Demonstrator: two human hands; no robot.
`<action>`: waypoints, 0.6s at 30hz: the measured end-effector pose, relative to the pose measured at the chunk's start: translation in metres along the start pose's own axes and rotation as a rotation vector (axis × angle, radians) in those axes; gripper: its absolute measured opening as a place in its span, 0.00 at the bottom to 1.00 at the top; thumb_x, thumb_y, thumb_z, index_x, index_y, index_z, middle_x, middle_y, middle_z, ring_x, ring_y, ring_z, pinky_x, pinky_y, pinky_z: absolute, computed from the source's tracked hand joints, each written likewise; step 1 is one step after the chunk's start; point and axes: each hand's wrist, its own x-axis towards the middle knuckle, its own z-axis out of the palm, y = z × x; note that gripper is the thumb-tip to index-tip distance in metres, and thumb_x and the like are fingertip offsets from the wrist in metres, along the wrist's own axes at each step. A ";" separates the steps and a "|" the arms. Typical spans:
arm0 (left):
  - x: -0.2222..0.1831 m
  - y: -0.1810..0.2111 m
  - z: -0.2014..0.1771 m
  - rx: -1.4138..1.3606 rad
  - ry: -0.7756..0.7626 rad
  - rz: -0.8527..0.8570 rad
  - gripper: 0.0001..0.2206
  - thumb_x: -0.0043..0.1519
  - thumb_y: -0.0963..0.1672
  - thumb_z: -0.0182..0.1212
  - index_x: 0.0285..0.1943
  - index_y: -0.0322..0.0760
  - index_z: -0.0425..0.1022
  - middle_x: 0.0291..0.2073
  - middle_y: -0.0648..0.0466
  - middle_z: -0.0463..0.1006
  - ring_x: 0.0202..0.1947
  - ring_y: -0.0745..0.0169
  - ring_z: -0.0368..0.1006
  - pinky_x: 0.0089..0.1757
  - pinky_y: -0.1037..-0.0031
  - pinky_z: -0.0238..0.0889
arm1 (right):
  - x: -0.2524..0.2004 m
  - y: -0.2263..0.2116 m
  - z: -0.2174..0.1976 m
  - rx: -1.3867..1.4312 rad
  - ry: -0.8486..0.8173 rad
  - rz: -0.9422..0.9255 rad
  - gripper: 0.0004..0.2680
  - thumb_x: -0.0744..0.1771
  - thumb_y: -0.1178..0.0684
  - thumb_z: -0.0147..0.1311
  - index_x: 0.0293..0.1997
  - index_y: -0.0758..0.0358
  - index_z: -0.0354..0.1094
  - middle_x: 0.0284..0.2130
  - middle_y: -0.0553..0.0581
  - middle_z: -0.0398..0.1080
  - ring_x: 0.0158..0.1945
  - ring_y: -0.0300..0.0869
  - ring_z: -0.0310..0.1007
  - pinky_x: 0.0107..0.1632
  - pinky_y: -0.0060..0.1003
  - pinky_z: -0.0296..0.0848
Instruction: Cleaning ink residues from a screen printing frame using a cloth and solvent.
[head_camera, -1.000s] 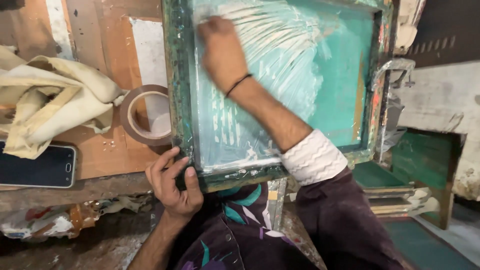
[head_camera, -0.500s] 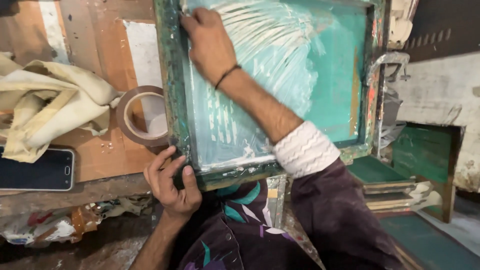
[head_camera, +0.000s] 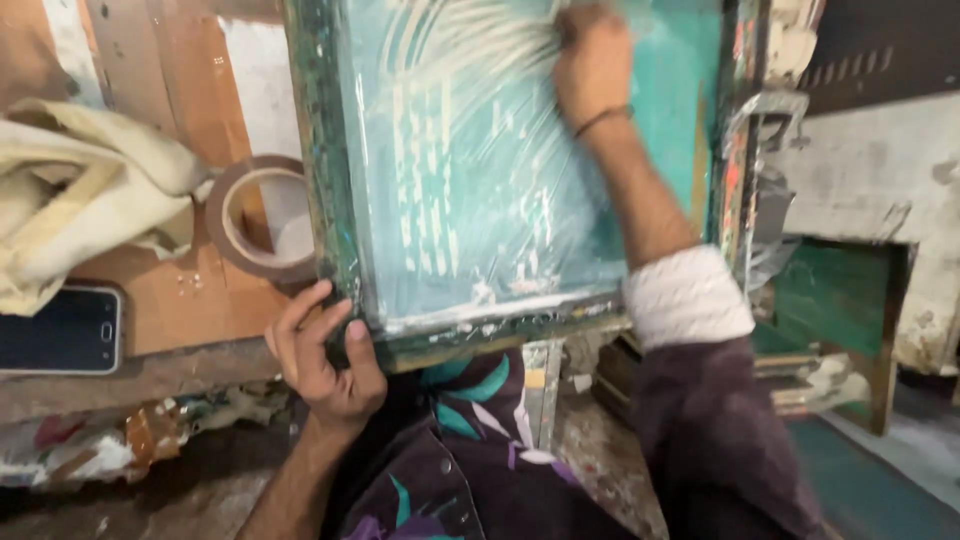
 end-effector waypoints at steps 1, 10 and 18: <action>0.001 0.000 0.002 -0.002 0.015 0.010 0.09 0.65 0.40 0.60 0.52 0.29 0.75 0.57 0.40 0.75 0.56 0.43 0.69 0.59 0.57 0.58 | -0.014 0.000 0.024 0.001 0.014 -0.013 0.09 0.68 0.56 0.48 0.47 0.69 0.73 0.47 0.69 0.73 0.55 0.58 0.73 0.62 0.48 0.70; -0.003 0.002 0.006 0.012 0.106 -0.013 0.10 0.64 0.40 0.61 0.52 0.29 0.75 0.57 0.41 0.75 0.58 0.42 0.70 0.60 0.58 0.61 | -0.012 0.055 0.055 0.102 0.209 -0.628 0.11 0.62 0.65 0.49 0.45 0.72 0.72 0.45 0.72 0.73 0.51 0.64 0.69 0.58 0.52 0.68; -0.018 0.005 -0.014 -0.004 0.200 -0.002 0.14 0.65 0.44 0.64 0.56 0.31 0.73 0.60 0.40 0.71 0.58 0.38 0.69 0.57 0.53 0.62 | -0.132 -0.034 0.006 0.069 0.066 -0.736 0.11 0.61 0.65 0.52 0.46 0.70 0.74 0.48 0.73 0.73 0.53 0.66 0.72 0.60 0.54 0.70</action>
